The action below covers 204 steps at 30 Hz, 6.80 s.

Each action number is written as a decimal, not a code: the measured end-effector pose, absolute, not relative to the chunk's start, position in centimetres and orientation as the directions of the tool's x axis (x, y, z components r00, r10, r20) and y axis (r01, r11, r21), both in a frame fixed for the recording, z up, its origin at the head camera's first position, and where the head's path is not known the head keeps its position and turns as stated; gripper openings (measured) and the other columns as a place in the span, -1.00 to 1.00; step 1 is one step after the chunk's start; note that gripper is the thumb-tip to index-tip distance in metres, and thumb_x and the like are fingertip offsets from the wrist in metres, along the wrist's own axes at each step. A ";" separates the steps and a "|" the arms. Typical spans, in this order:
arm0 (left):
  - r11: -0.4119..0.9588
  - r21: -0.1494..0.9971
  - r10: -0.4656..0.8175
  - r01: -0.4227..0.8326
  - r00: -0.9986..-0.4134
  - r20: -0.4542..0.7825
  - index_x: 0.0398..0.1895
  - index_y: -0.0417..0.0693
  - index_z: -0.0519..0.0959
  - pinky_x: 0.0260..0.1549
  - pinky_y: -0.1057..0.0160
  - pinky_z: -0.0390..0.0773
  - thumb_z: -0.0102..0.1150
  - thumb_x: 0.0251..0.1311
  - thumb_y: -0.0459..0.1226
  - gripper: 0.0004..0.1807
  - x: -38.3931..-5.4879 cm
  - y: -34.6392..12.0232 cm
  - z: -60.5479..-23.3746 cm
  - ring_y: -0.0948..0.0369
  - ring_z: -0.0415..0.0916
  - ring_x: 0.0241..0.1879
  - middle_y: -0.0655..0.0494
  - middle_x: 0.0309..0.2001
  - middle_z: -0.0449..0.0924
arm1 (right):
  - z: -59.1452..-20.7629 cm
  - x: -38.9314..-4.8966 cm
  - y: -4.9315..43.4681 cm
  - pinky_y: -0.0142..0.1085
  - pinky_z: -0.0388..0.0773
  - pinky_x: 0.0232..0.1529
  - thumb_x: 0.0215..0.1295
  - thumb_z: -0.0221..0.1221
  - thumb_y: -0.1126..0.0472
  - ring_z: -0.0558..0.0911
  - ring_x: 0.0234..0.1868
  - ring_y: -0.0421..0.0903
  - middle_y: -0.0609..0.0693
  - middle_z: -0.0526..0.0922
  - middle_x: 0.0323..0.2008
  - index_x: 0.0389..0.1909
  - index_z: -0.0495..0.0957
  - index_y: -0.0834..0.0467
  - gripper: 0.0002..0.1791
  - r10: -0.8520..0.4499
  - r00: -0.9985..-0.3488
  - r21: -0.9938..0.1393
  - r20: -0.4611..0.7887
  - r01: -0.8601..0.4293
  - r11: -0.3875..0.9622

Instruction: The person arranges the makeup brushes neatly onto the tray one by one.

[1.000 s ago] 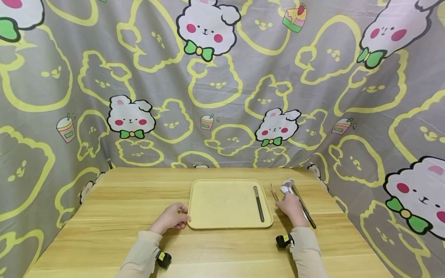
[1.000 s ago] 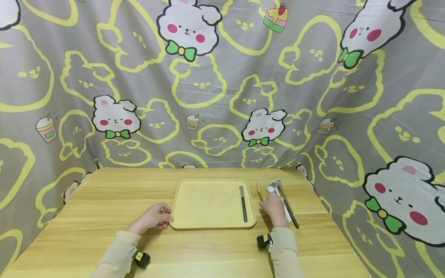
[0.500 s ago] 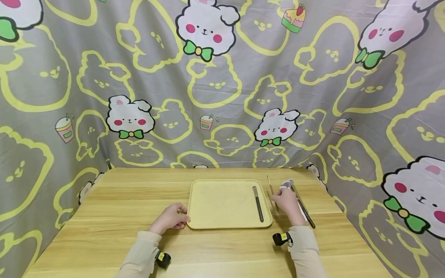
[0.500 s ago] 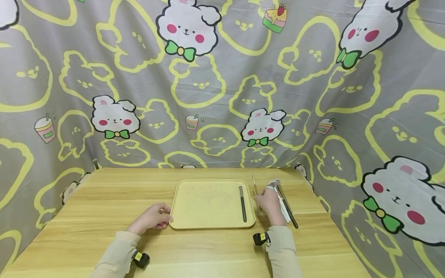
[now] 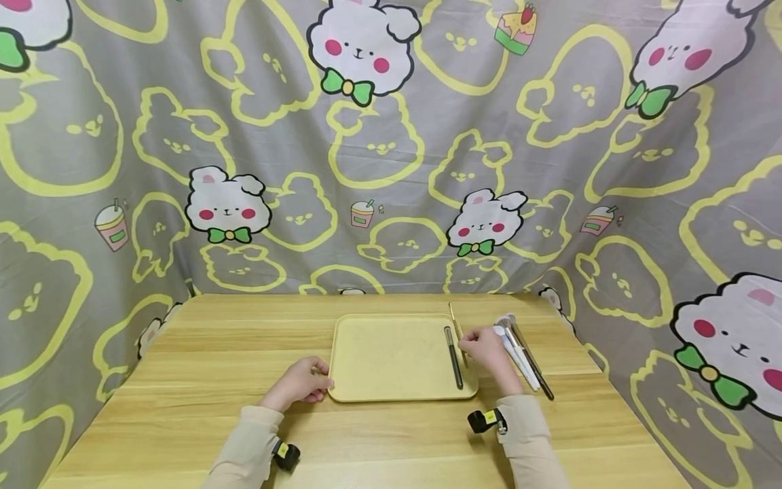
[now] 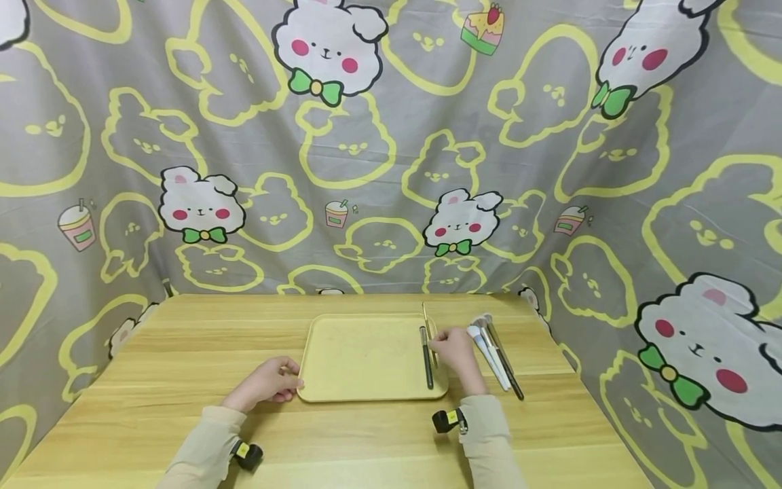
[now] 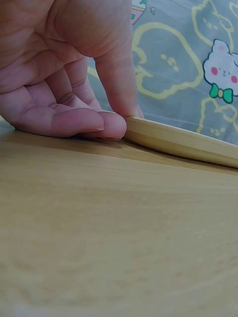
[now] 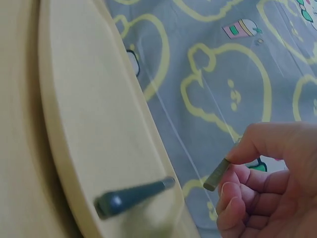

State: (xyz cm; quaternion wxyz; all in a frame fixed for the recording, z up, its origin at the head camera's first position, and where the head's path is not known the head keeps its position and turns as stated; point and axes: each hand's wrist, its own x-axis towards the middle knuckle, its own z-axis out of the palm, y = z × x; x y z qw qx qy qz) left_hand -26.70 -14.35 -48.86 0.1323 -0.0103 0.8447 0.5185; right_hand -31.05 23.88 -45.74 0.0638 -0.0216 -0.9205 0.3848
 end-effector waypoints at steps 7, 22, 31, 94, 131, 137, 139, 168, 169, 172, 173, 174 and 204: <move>0.457 0.875 0.116 -0.159 -0.965 -0.236 -0.11 -0.29 0.46 -0.63 0.32 0.53 0.28 0.14 -0.41 -0.72 -26.7 -14.3 -48.9 0.22 0.48 -0.62 -0.02 -0.53 0.57 | -46.3 -31.0 22.2 -0.36 0.34 -0.54 0.00 0.21 0.28 0.42 -0.57 -0.17 -0.05 0.52 -0.61 -0.54 0.56 0.21 -0.93 0.088 -0.992 -0.728 0.090 -0.005 0.685; 0.464 0.875 0.131 -0.138 -0.966 -0.222 -0.10 -0.30 0.46 -0.62 0.31 0.54 0.28 0.16 -0.39 -0.72 -26.7 -14.5 -49.0 0.22 0.48 -0.60 -0.02 -0.52 0.58 | -46.9 -30.4 19.6 -0.36 0.35 -0.52 0.05 0.25 0.28 0.41 -0.57 -0.14 -0.01 0.53 -0.58 -0.57 0.50 0.18 -0.88 0.052 -0.996 -0.687 0.079 -0.016 0.727; 0.459 0.878 0.132 -0.134 -0.967 -0.216 -0.11 -0.30 0.46 -0.61 0.31 0.54 0.28 0.15 -0.40 -0.72 -26.8 -14.5 -49.1 0.22 0.48 -0.60 -0.02 -0.52 0.57 | -47.1 -29.9 18.7 -0.36 0.36 -0.54 -0.02 0.21 0.33 0.43 -0.61 -0.15 -0.05 0.48 -0.67 -0.67 0.47 0.16 -0.85 0.073 -0.992 -0.661 0.103 -0.014 0.750; 0.452 0.878 0.108 -0.161 -0.966 -0.233 -0.12 -0.25 0.45 -0.61 0.31 0.53 0.27 0.15 -0.40 -0.73 -26.8 -14.4 -49.3 0.21 0.50 -0.61 -0.01 -0.54 0.57 | -47.9 -28.9 16.8 -0.23 0.44 -0.59 -0.03 0.17 0.51 0.44 -0.62 -0.06 0.09 0.49 -0.66 -0.67 0.43 0.25 -0.82 0.006 -0.972 -0.430 0.233 -0.098 0.897; 0.462 0.875 0.119 -0.146 -0.967 -0.224 -0.13 -0.28 0.45 -0.63 0.32 0.52 0.28 0.15 -0.40 -0.73 -26.8 -14.3 -49.1 0.22 0.48 -0.60 0.00 -0.53 0.56 | -47.8 -29.1 16.7 -0.27 0.38 -0.62 0.04 0.18 0.48 0.40 -0.65 -0.10 0.05 0.45 -0.69 -0.68 0.40 0.21 -0.77 0.014 -0.983 -0.420 0.181 -0.065 0.905; 0.465 0.872 0.100 -0.155 -0.969 -0.226 -0.15 -0.28 0.46 -0.61 0.30 0.53 0.29 0.12 -0.40 -0.73 -26.6 -14.2 -48.9 0.20 0.49 -0.60 -0.01 -0.53 0.56 | -47.9 -29.1 16.9 -0.20 0.44 -0.59 -0.05 0.15 0.50 0.41 -0.63 -0.08 0.08 0.49 -0.68 -0.73 0.35 0.17 -0.75 0.007 -0.976 -0.401 0.220 -0.084 0.912; 0.470 0.870 0.097 -0.153 -0.970 -0.223 -0.15 -0.27 0.47 -0.61 0.30 0.53 0.29 0.12 -0.40 -0.73 -26.6 -14.2 -48.8 0.20 0.48 -0.59 -0.01 -0.53 0.55 | -47.8 -29.0 16.9 -0.20 0.45 -0.59 -0.06 0.15 0.50 0.41 -0.62 -0.08 0.08 0.48 -0.68 -0.74 0.34 0.17 -0.74 0.004 -0.974 -0.403 0.227 -0.090 0.911; 0.477 0.867 0.096 -0.146 -0.972 -0.216 -0.14 -0.27 0.46 -0.61 0.28 0.53 0.30 0.12 -0.39 -0.72 -26.6 -14.3 -49.0 0.19 0.48 -0.60 -0.02 -0.53 0.55 | -46.0 -29.7 20.3 -0.34 0.21 -0.63 0.02 0.15 0.44 0.25 -0.67 -0.13 -0.08 0.20 -0.75 -0.79 0.19 0.09 -0.61 0.065 -0.990 -0.462 0.123 0.001 0.887; 0.475 0.867 0.096 -0.148 -0.971 -0.218 -0.14 -0.27 0.46 -0.61 0.28 0.53 0.30 0.12 -0.39 -0.72 -26.6 -14.3 -49.0 0.19 0.48 -0.60 -0.02 -0.53 0.55 | -45.9 -29.6 20.6 -0.34 0.23 -0.62 0.03 0.15 0.43 0.27 -0.66 -0.13 -0.07 0.23 -0.73 -0.77 0.22 0.11 -0.64 0.072 -0.990 -0.472 0.119 0.008 0.882; 0.473 0.868 0.094 -0.151 -0.971 -0.220 -0.15 -0.27 0.46 -0.61 0.29 0.53 0.30 0.12 -0.40 -0.72 -26.6 -14.3 -49.0 0.20 0.48 -0.60 -0.02 -0.53 0.55 | -45.5 -29.5 21.4 -0.33 0.28 -0.58 0.07 0.19 0.40 0.31 -0.62 -0.12 -0.05 0.30 -0.69 -0.71 0.29 0.16 -0.69 0.086 -0.989 -0.492 0.117 0.017 0.870; 0.472 0.868 0.094 -0.152 -0.971 -0.220 -0.15 -0.28 0.46 -0.61 0.29 0.53 0.30 0.12 -0.40 -0.72 -26.6 -14.3 -49.0 0.20 0.48 -0.60 -0.02 -0.53 0.55 | -45.4 -29.5 21.8 -0.34 0.27 -0.59 0.09 0.19 0.39 0.30 -0.64 -0.13 -0.06 0.29 -0.70 -0.71 0.29 0.15 -0.69 0.089 -0.989 -0.503 0.116 0.018 0.864; 0.472 0.868 0.094 -0.152 -0.971 -0.220 -0.15 -0.27 0.46 -0.61 0.29 0.53 0.30 0.12 -0.40 -0.72 -26.6 -14.3 -49.0 0.20 0.48 -0.60 -0.02 -0.53 0.55 | -45.3 -29.5 22.1 -0.35 0.25 -0.60 0.10 0.18 0.40 0.27 -0.66 -0.15 -0.07 0.28 -0.71 -0.72 0.28 0.15 -0.67 0.092 -0.989 -0.513 0.119 0.018 0.858; 0.453 0.879 0.114 -0.146 -0.969 -0.219 -0.13 -0.29 0.45 -0.62 0.32 0.52 0.28 0.13 -0.41 -0.72 -26.6 -14.4 -49.1 0.22 0.47 -0.60 0.00 -0.53 0.55 | -46.6 -29.4 31.2 0.00 0.50 -0.33 0.14 0.22 0.29 0.57 -0.41 0.16 0.36 0.63 -0.38 -0.31 0.57 0.46 -0.74 0.269 -0.953 -0.565 0.136 0.148 0.812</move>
